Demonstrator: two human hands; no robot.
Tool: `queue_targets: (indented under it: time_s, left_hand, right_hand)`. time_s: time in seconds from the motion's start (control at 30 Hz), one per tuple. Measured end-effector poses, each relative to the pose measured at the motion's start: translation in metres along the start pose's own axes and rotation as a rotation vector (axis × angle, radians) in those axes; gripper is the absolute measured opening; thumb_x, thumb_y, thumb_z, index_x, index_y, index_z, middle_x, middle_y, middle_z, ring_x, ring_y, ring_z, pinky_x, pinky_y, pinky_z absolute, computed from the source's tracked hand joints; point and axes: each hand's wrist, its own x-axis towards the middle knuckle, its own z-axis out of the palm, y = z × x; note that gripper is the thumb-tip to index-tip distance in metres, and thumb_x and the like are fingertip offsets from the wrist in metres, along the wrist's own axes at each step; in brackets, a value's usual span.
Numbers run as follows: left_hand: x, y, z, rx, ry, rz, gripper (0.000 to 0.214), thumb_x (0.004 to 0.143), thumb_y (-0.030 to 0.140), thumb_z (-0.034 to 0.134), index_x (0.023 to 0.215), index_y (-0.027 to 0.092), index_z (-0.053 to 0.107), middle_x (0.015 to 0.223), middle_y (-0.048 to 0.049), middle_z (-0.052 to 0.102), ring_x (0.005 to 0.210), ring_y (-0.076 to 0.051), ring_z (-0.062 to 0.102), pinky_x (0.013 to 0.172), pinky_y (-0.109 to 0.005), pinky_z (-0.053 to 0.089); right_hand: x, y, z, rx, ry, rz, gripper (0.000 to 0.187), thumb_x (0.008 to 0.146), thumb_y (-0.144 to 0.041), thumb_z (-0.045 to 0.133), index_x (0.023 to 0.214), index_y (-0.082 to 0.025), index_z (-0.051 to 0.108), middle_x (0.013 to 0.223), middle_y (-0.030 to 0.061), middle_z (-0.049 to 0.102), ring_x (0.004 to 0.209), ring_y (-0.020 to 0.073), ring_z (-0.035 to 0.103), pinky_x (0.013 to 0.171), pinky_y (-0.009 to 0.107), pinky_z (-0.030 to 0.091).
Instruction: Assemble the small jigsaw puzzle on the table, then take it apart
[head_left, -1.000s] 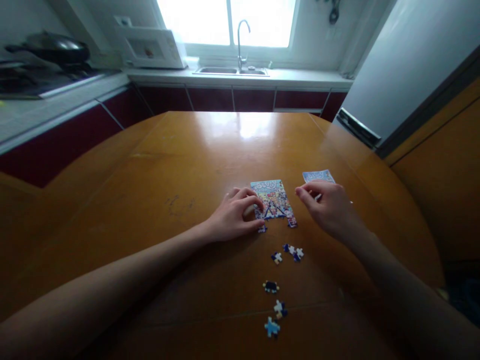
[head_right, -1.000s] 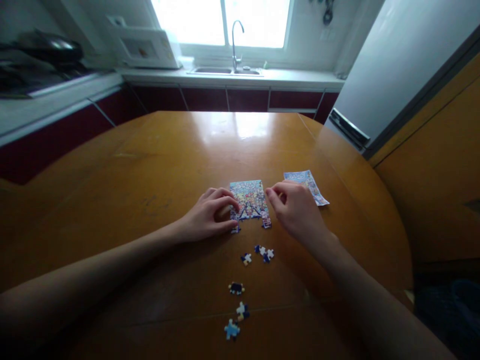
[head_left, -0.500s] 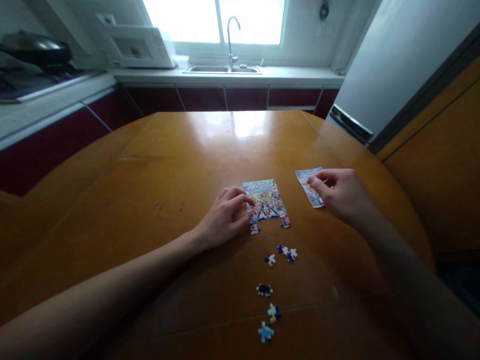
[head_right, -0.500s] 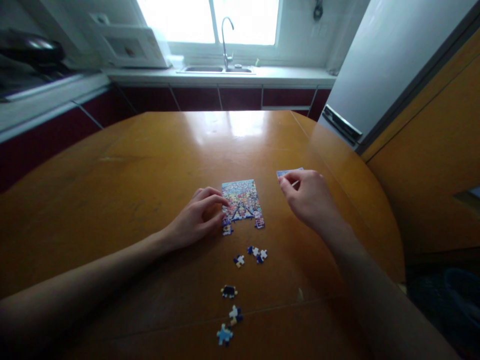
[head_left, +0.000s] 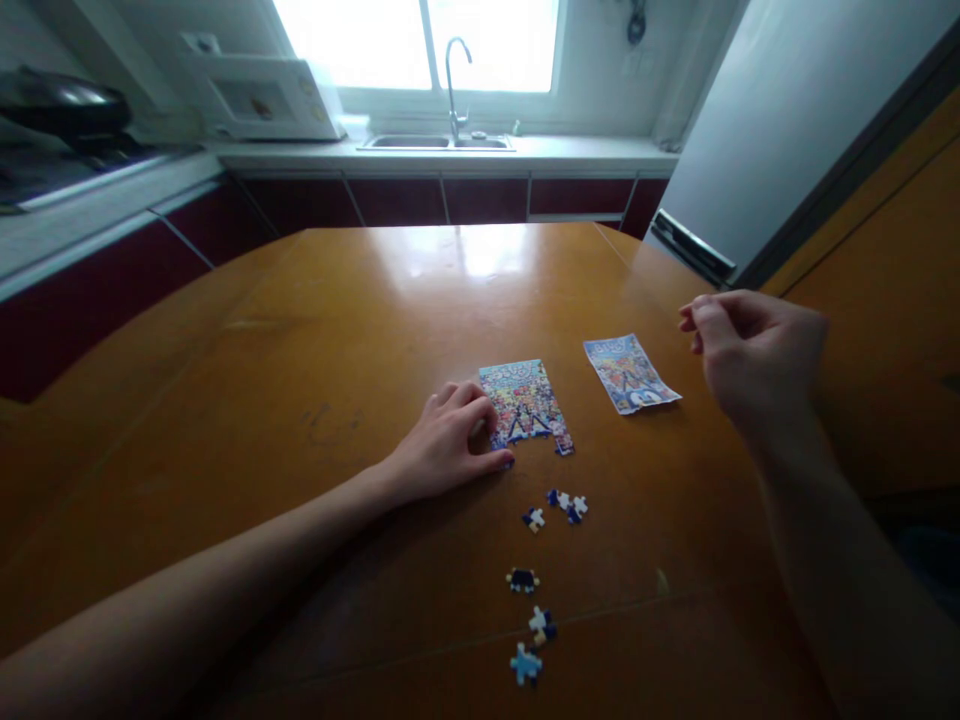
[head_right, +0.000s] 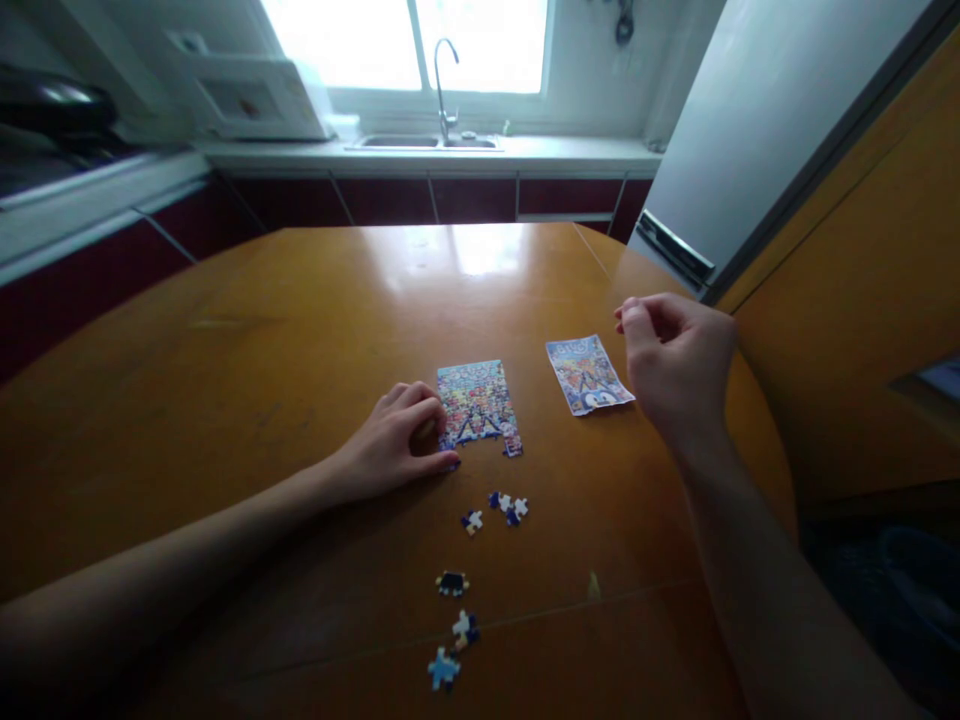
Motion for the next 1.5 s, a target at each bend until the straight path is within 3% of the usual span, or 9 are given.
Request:
queue_targets:
  time_s: [0.47,0.63,1.0,1.5]
  left_hand:
    - [-0.001,0.000,0.000,0.005,0.011,0.019,0.028,0.083,0.045,0.072,0.086,0.021,0.057,0.107,-0.0039,0.056,0.102,-0.025,0.046,0.092,-0.042,0.041]
    - [-0.001,-0.001,0.000,-0.003,0.015,0.030,0.017,0.096,0.037,0.055,0.089,0.022,0.059,0.108,-0.0043,0.057,0.104,-0.024,0.047,0.095,-0.044,0.039]
    - [0.001,-0.002,-0.002,-0.109,0.040,0.035,0.017,0.097,0.032,0.053,0.087,0.020,0.061,0.105,-0.0044,0.060,0.101,-0.023,0.049,0.095,-0.041,0.041]
    - [0.002,0.001,-0.003,-0.137,0.074,-0.003,0.015,0.094,0.030,0.053,0.087,0.021,0.063,0.100,-0.0053,0.063,0.099,-0.023,0.051,0.094,-0.042,0.043]
  right_hand:
    - [-0.005,0.000,0.003,0.013,-0.096,0.017,0.020,0.088,-0.027,0.061,0.074,-0.017,0.072,0.065,0.0028,0.068,0.054,0.0143,0.061,0.052,0.026,0.046]
    - [-0.009,-0.004,0.007,-0.001,-0.181,0.037,0.020,0.087,-0.028,0.061,0.073,-0.017,0.072,0.063,0.0029,0.068,0.053,0.0143,0.060,0.051,0.025,0.044]
    - [-0.020,-0.011,0.015,-0.008,-0.484,0.021,0.023,0.087,-0.030,0.060,0.072,-0.017,0.072,0.064,0.0035,0.069,0.053,0.0149,0.057,0.049,0.027,0.038]
    - [-0.042,-0.022,0.022,0.068,-1.021,-0.332,0.011,0.088,-0.016,0.062,0.087,-0.017,0.073,0.076,0.0009,0.066,0.068,0.0119,0.056,0.065,0.026,0.041]
